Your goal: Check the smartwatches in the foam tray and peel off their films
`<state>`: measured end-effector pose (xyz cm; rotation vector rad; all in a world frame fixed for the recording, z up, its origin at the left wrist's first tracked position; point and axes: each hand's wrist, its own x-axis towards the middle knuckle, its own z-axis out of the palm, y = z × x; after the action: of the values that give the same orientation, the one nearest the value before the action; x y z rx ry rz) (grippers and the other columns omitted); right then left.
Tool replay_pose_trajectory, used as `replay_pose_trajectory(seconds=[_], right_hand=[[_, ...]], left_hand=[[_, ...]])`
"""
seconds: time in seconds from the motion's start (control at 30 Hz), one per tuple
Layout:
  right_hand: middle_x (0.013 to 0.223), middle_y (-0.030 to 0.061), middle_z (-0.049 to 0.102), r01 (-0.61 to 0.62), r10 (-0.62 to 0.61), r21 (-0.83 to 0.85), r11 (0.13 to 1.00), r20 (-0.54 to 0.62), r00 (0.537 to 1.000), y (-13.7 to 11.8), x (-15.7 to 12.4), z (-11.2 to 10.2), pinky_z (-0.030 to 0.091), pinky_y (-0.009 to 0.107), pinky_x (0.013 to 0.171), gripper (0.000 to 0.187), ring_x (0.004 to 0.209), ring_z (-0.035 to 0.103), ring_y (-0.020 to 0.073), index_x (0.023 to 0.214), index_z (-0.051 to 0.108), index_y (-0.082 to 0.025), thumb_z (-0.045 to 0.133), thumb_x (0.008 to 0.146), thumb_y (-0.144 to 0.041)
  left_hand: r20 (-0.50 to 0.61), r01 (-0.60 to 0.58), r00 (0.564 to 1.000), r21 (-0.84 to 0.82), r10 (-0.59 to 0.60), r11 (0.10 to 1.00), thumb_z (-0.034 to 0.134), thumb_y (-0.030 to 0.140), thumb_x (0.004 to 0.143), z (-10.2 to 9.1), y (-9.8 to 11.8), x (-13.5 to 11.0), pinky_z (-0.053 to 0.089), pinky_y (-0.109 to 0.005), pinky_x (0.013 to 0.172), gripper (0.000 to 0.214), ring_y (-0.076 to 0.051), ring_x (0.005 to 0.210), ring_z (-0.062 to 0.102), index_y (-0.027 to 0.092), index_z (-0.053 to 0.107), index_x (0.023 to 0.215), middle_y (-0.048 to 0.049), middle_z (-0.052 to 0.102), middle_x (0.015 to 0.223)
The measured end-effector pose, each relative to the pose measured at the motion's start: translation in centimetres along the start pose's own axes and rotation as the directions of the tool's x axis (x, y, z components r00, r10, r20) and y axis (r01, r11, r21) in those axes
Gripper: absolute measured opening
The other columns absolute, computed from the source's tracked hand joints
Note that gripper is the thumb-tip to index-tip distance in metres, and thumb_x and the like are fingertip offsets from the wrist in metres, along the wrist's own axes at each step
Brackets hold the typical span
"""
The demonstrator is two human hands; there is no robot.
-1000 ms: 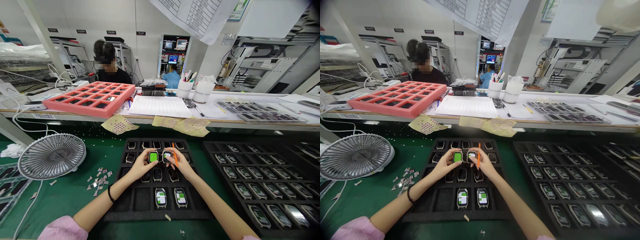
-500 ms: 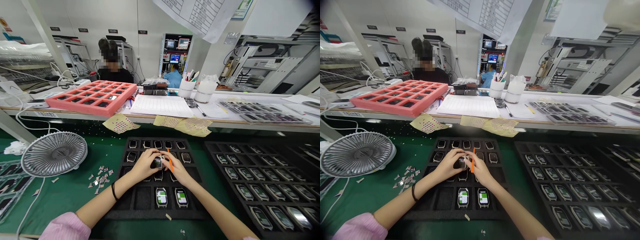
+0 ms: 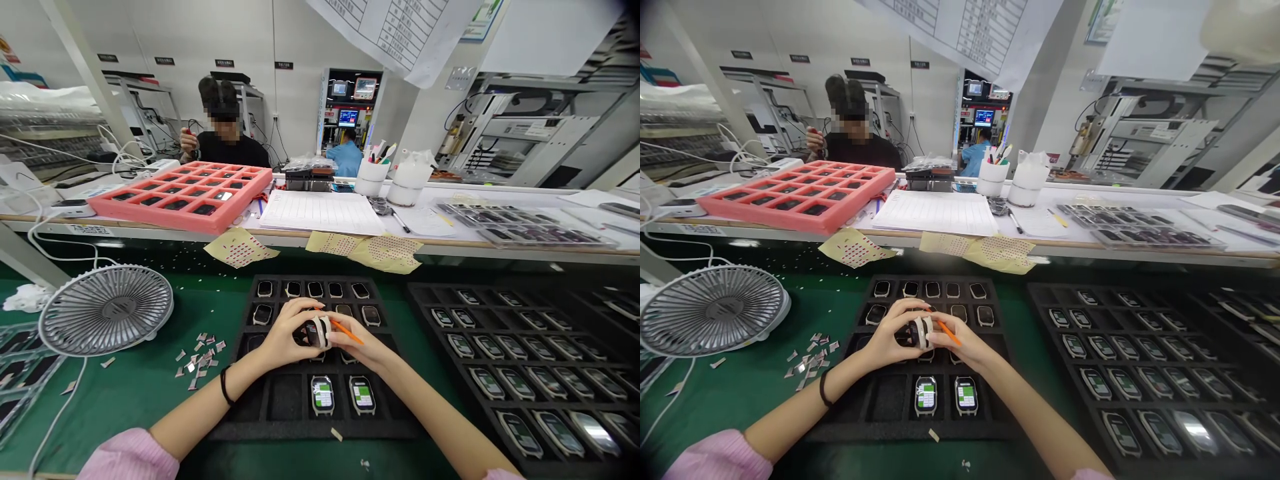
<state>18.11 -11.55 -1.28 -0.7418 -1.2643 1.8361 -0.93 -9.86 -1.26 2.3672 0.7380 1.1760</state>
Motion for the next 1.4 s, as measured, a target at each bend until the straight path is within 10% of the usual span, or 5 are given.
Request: replay_pose_trajectory(seconds=[0.8, 0.93, 1.13, 1.4], right_hand=[[0.094, 0.0035, 0.069, 0.123, -0.139, -0.147, 0.981, -0.104, 0.985, 0.3, 0.4, 0.5, 0.052, 0.034, 0.081, 0.043, 0.089, 0.066, 0.0201, 0.111, 0.063, -0.024, 0.074, 0.072, -0.039], [0.082, 0.0051, 0.069, 0.279, -0.347, -0.249, 0.927, -0.294, 0.891, 0.0, 0.1, -0.3, 0.053, 0.031, 0.059, 0.042, 0.067, 0.066, 0.0175, 0.114, 0.063, -0.022, 0.049, 0.088, -0.052], [0.056, 0.005, 0.063, 0.49, -0.598, -0.349, 0.798, -0.364, 0.714, -0.2, -1.6, -0.6, 0.046, 0.032, 0.041, 0.051, 0.042, 0.056, 0.0163, 0.069, 0.075, -0.02, 0.04, 0.093, -0.05], [0.055, 0.0059, 0.064, 0.423, -0.532, -0.357, 0.833, -0.307, 0.789, 0.0, -1.3, -0.4, 0.048, 0.033, 0.042, 0.052, 0.043, 0.058, 0.0175, 0.069, 0.075, -0.019, 0.041, 0.092, -0.051]], left_hand=[[0.022, 0.022, 1.0, 0.014, -0.023, 1.0, 0.067, 0.015, 0.066, 0.2, 0.0, 0.2, 0.04, -0.045, 0.099, 0.05, -0.028, 0.114, 0.055, 0.023, 0.061, 0.115, -0.0081, 0.066, 0.116], [-0.034, 0.154, 0.987, -0.055, -0.156, 0.987, 0.071, 0.02, 0.069, -0.2, -0.1, 0.1, 0.041, -0.045, 0.101, 0.045, -0.028, 0.116, 0.055, 0.021, 0.062, 0.113, -0.011, 0.062, 0.123], [0.007, 0.328, 0.944, -0.101, -0.329, 0.939, 0.072, 0.023, 0.07, -0.2, -0.2, -0.2, 0.047, -0.037, 0.096, 0.048, -0.025, 0.106, 0.063, 0.019, 0.06, 0.117, -0.0071, 0.068, 0.114], [0.001, 0.321, 0.947, -0.028, -0.321, 0.947, 0.073, 0.025, 0.069, 0.0, -0.2, -0.3, 0.048, -0.037, 0.092, 0.049, -0.025, 0.102, 0.064, 0.022, 0.061, 0.116, -0.0059, 0.069, 0.113]])
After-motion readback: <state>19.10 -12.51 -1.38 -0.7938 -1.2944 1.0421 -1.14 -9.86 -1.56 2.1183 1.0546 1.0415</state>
